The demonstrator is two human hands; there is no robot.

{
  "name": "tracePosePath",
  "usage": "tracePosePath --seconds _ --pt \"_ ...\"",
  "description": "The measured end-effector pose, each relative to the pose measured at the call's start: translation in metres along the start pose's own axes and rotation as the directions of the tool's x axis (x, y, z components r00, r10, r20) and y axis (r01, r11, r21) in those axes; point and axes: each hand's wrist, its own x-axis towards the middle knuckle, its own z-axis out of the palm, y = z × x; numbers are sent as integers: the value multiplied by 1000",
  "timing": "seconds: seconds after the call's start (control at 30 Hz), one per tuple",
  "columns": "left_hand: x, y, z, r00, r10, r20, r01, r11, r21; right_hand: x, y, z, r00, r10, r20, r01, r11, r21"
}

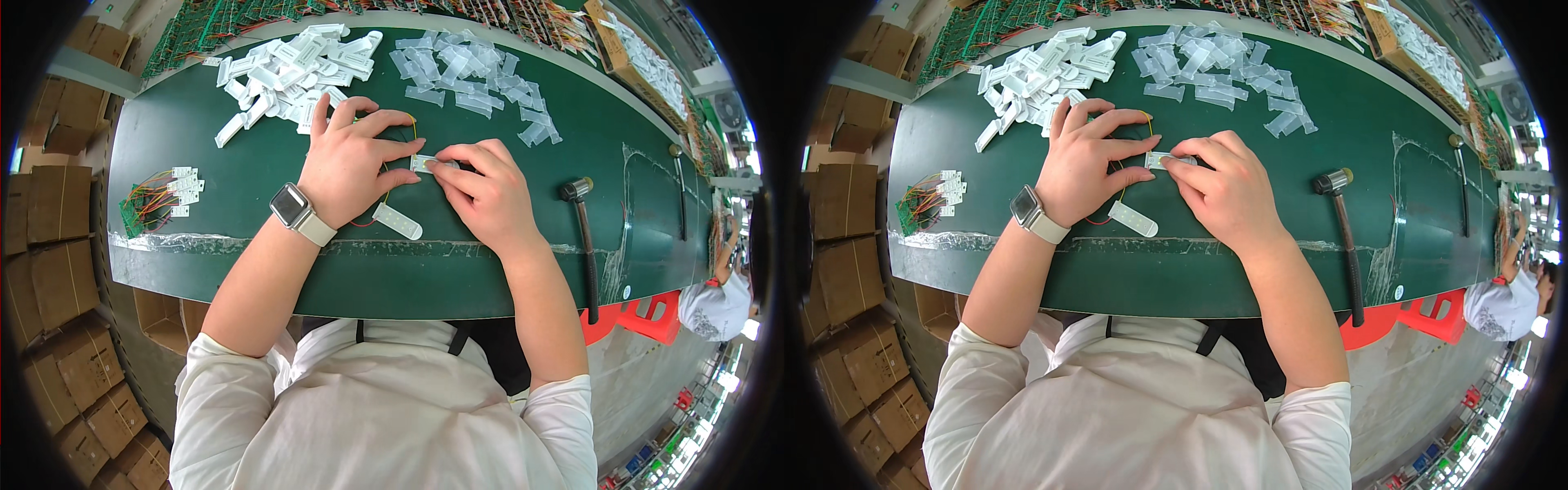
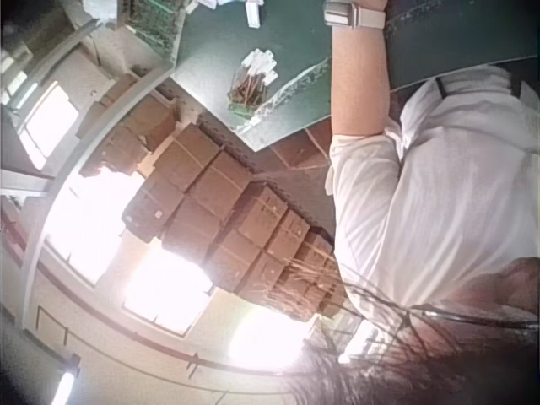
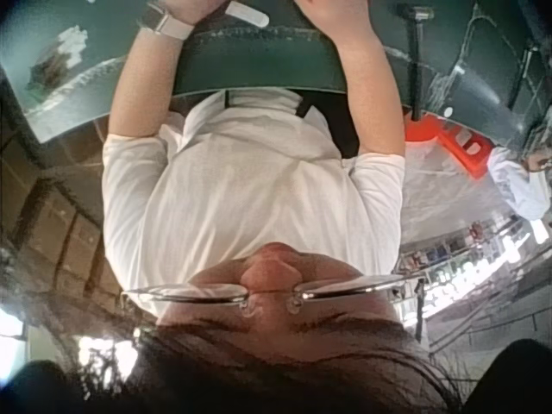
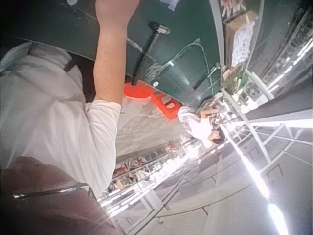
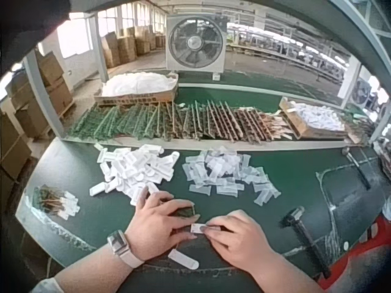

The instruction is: Manually assemble and secure small plastic covers onto LED components using a hammer.

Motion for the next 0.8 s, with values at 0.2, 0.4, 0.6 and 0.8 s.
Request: tracePosePath --seconds 0.2,0.4,0.6,0.8 --pt "5 6 -5 988 -146 54 147 989 -14 -1 6 -2 999 21 36 -21 1000 9" --pt "7 0 -2 997 -61 -48 60 998 -8 1 6 -15 998 36 49 -34 998 -44" --pt "4 0 -8 985 -139 104 140 990 1 -13 46 -43 834 491 -253 -543 813 -212" --pt "3 1 -6 988 -131 88 132 991 -14 -8 56 -43 825 552 -125 -564 786 -252"
